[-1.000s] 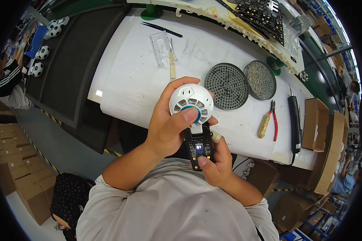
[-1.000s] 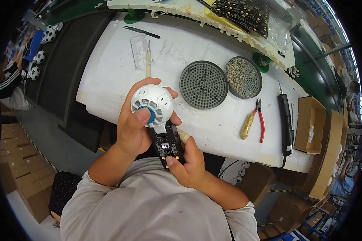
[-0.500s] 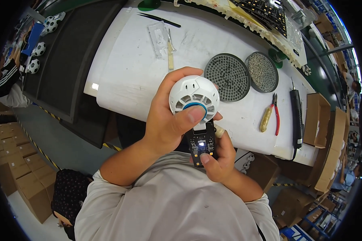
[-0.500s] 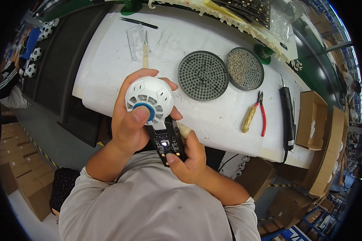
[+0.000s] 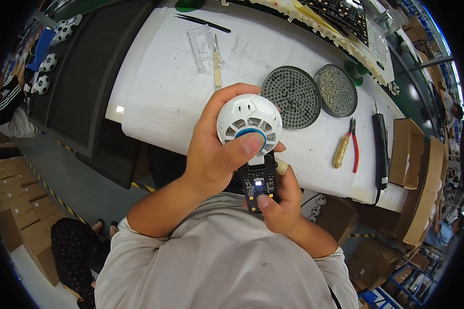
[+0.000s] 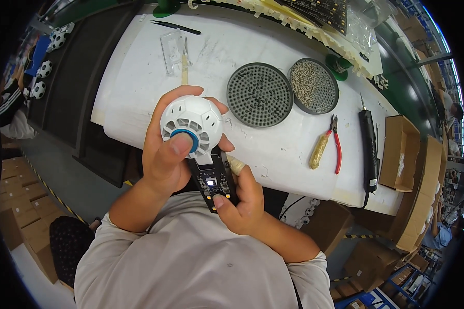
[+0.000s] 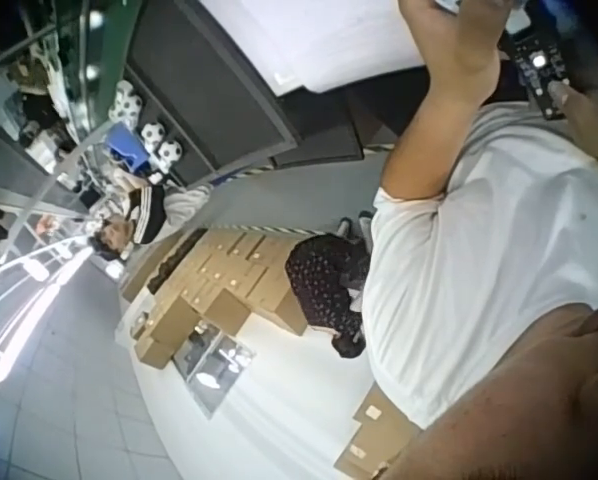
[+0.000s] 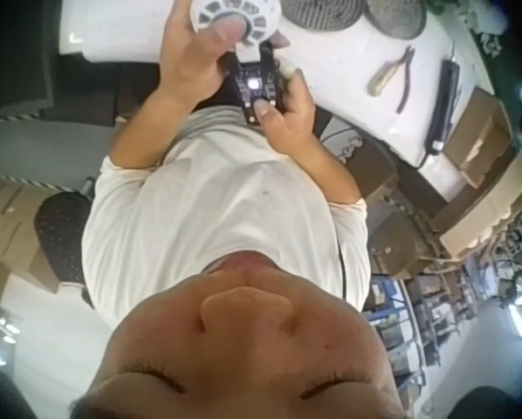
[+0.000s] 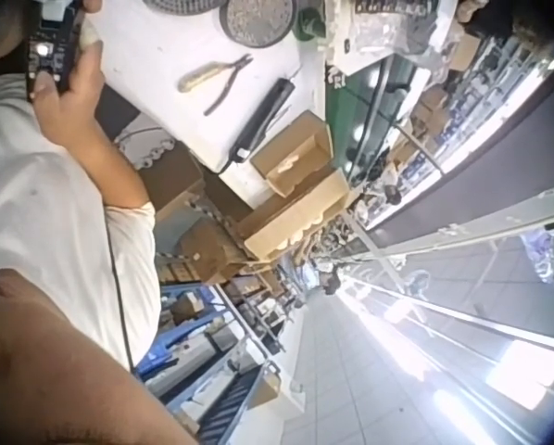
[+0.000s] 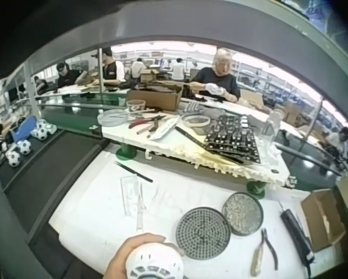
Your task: Assembling the components of a soccer-ball themed handheld electronic device on a production line.
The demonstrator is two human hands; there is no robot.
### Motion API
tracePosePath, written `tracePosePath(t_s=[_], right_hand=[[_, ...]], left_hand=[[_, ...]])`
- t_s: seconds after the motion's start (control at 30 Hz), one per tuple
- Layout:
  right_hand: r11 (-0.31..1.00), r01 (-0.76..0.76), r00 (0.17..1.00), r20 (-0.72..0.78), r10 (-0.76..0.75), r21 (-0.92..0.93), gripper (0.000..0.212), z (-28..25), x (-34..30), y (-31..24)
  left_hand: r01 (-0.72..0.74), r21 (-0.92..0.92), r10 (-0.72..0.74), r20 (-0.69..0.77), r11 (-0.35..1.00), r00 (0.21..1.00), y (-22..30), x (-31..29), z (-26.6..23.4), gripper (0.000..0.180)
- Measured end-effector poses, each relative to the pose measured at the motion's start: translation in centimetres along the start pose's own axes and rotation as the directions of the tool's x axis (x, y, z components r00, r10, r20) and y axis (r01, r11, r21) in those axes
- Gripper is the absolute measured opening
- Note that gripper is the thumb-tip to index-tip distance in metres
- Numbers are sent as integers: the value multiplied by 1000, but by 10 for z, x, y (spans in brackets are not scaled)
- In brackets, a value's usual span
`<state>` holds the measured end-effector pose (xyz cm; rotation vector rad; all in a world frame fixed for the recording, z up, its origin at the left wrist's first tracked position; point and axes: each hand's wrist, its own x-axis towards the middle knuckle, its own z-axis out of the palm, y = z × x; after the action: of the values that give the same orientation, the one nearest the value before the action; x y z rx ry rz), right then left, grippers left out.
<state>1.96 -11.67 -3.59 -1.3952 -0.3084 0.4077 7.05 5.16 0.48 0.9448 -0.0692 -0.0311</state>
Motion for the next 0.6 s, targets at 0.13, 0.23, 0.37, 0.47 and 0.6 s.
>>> tracePosePath(t_s=[0.13, 0.23, 0.37, 0.47, 0.6], right_hand=[[1000, -8, 1000, 14, 8, 0, 63, 0, 0, 2], [997, 60, 995, 74, -63, 37, 66, 1, 0, 5], [1000, 3, 996, 86, -5, 26, 67, 1, 0, 1], [988, -76, 990, 130, 59, 132, 67, 1, 3, -9], [952, -198, 975, 151, 165, 234, 66, 4, 9, -24]], left_hand=[[5, -18, -5, -7, 1000, 1000, -1, 0, -1, 77], [15, -31, -15, 1, 999, 1000, -1, 1, -3, 76], [0, -28, 0, -3, 1000, 1000, 0, -1, -3, 75], [39, -47, -39, 0, 998, 999, 0, -2, -3, 75], [79, -28, -78, 21, 997, 997, -2, -6, -2, 76]])
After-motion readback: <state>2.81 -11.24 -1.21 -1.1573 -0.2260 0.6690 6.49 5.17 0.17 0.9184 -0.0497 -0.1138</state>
